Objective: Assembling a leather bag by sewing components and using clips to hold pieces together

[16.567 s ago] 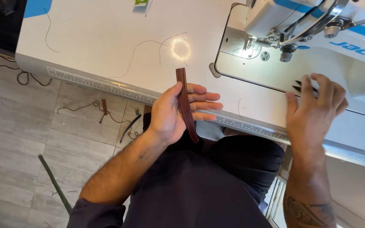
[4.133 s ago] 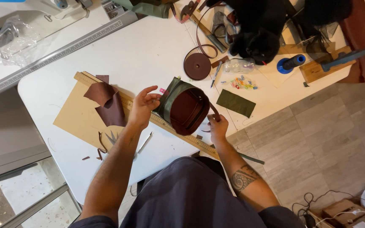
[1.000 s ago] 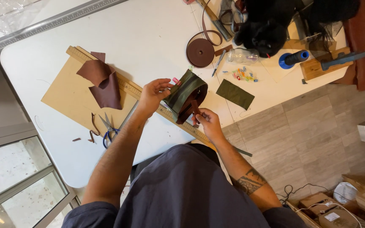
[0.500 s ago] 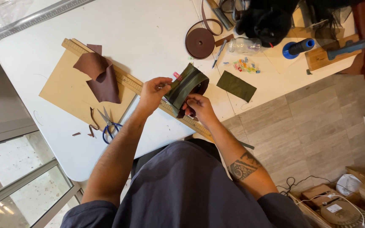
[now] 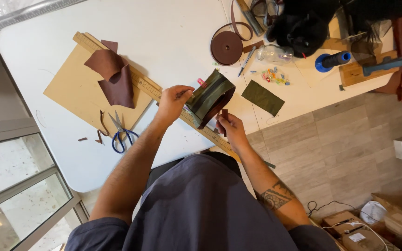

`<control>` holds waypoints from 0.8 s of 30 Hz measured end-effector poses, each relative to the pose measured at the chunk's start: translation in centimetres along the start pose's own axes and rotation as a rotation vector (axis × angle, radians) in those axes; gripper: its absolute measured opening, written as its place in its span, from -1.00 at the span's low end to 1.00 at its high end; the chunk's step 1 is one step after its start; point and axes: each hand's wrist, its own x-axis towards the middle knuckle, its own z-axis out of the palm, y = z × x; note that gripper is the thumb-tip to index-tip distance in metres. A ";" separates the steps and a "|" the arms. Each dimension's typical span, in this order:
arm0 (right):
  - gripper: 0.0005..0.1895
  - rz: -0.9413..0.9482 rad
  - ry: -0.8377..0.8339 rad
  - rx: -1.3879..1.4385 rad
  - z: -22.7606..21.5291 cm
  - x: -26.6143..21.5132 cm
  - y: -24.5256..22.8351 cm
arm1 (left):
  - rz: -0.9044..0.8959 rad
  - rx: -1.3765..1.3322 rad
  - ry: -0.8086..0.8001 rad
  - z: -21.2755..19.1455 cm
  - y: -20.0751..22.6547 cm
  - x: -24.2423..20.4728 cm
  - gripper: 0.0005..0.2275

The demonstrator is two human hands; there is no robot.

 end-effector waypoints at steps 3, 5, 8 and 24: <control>-0.86 -0.022 0.037 0.085 0.8 -0.6 -1.6 | -0.023 -0.023 -0.015 0.1 -0.8 0.5 -0.86; -0.86 -0.055 0.025 0.088 1.3 -0.2 -2.4 | -0.025 -0.011 -0.017 -0.1 -0.6 0.9 -0.86; -0.82 -0.116 -0.007 0.082 2.0 0.4 -3.2 | -0.017 0.028 -0.015 -0.9 -0.2 1.4 -0.86; -0.71 -0.188 -0.085 0.025 2.2 1.7 -2.3 | -0.035 0.156 -0.024 -2.6 -1.9 4.6 -0.87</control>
